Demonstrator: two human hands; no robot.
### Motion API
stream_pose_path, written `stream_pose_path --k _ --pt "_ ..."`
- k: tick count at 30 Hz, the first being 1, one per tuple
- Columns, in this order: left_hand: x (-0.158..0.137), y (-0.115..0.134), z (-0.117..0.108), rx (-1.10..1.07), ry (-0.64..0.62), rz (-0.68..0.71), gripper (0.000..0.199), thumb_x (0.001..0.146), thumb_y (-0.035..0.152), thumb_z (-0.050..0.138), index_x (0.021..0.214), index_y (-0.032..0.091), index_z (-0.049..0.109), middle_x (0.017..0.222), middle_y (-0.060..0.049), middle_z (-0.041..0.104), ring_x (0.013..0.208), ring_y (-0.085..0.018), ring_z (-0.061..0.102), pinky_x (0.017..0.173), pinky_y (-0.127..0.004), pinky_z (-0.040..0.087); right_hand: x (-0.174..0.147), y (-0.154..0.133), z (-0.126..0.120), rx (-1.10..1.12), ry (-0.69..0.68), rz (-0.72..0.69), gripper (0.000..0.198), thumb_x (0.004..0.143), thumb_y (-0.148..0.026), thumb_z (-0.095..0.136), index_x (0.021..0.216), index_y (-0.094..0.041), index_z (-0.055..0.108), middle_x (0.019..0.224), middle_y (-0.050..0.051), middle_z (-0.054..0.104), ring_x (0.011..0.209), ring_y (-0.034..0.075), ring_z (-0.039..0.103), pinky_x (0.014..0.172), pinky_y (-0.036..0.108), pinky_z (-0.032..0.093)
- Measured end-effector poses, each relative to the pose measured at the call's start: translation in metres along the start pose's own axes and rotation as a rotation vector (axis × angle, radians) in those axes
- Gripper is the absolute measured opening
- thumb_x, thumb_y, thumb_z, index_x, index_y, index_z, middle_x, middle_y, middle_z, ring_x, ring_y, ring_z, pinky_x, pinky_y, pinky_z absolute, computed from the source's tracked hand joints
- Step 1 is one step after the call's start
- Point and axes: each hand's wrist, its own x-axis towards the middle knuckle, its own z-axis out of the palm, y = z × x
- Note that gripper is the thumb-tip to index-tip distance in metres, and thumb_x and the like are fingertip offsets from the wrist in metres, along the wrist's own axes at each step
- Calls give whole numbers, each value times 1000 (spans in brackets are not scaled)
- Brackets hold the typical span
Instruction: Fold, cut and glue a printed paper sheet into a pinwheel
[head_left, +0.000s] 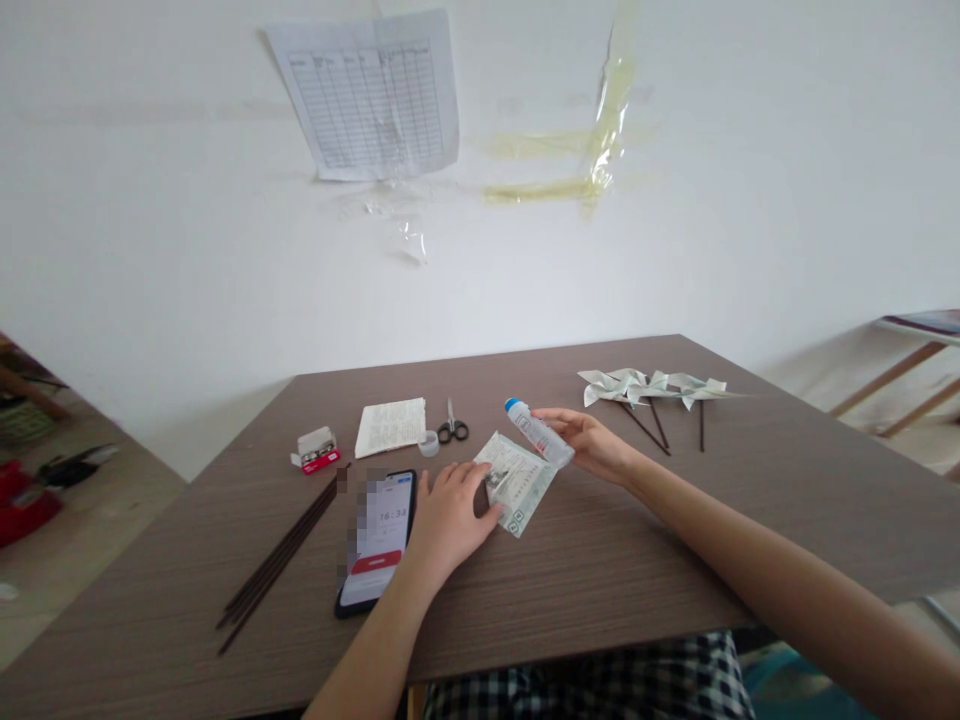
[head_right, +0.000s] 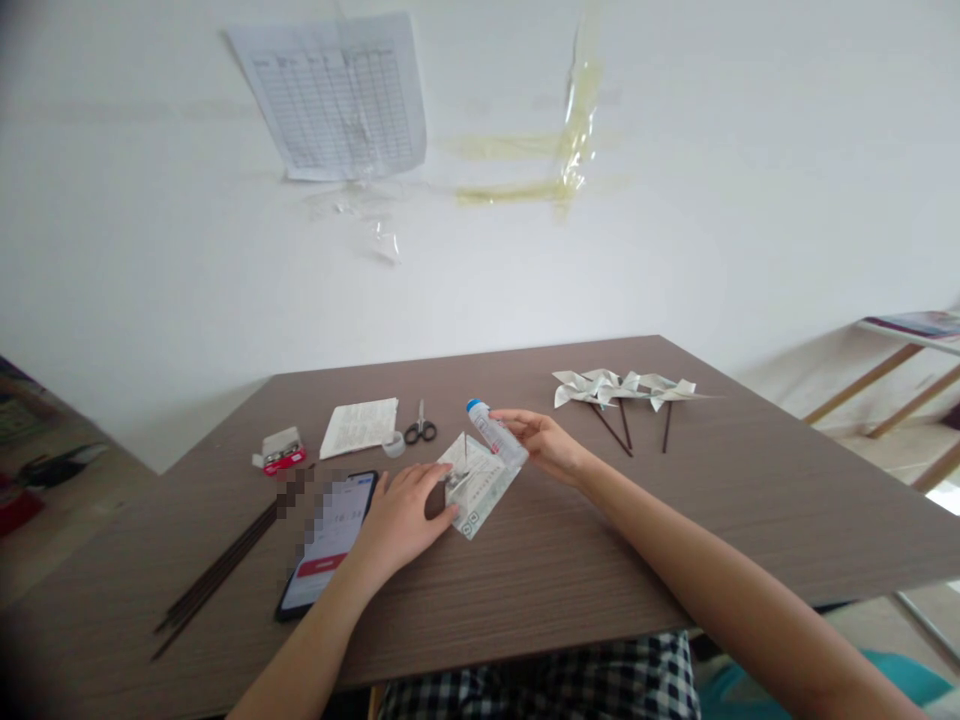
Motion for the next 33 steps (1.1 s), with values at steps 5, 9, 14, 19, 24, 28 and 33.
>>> stream_pose_path --k 5,9,14,19,24,28,33 --pt "0 1 -1 10 -16 -8 58 112 33 80 170 36 77 183 -14 76 177 -45 63 154 -82 35 -6 -2 1 50 -87 11 86 65 -28 106 149 -34 87 163 13 89 141 37 86 115 50 72" --pt "-1 6 -5 19 -32 -17 60 113 29 80 173 31 76 185 -17 75 178 -47 63 154 -83 35 -9 0 4 39 -86 -14 90 73 -45 116 156 -34 83 163 15 87 139 37 86 113 49 72" --pt "-2 11 -8 29 -49 -30 61 114 29 81 175 28 75 186 -18 73 179 -47 62 154 -82 36 -1 10 9 -90 64 -161 79 95 -97 92 118 -22 90 85 8 85 90 32 82 96 50 70" --pt "-1 13 -7 28 -39 -27 61 114 30 83 174 29 76 185 -18 74 178 -47 62 153 -81 37 5 16 22 -324 219 -211 85 95 -112 77 83 -27 75 62 2 69 64 24 66 68 39 59" --pt "0 12 -3 21 -22 -20 59 114 34 84 173 29 77 183 -17 76 176 -48 64 152 -80 39 6 11 40 -515 222 -249 85 100 -108 73 69 -29 65 60 4 71 58 22 62 62 37 50" --pt "0 11 -1 24 0 -15 56 114 35 85 170 31 79 180 -16 78 173 -47 66 152 -80 40 8 11 46 -648 227 -302 80 108 -92 79 61 -31 58 58 4 68 63 25 66 75 42 61" --pt "-1 13 -3 45 -15 -20 58 115 34 83 172 29 78 182 -17 77 175 -47 65 152 -79 40 10 18 47 -767 234 -324 68 111 -72 89 63 -31 62 62 3 70 72 28 67 93 48 65"
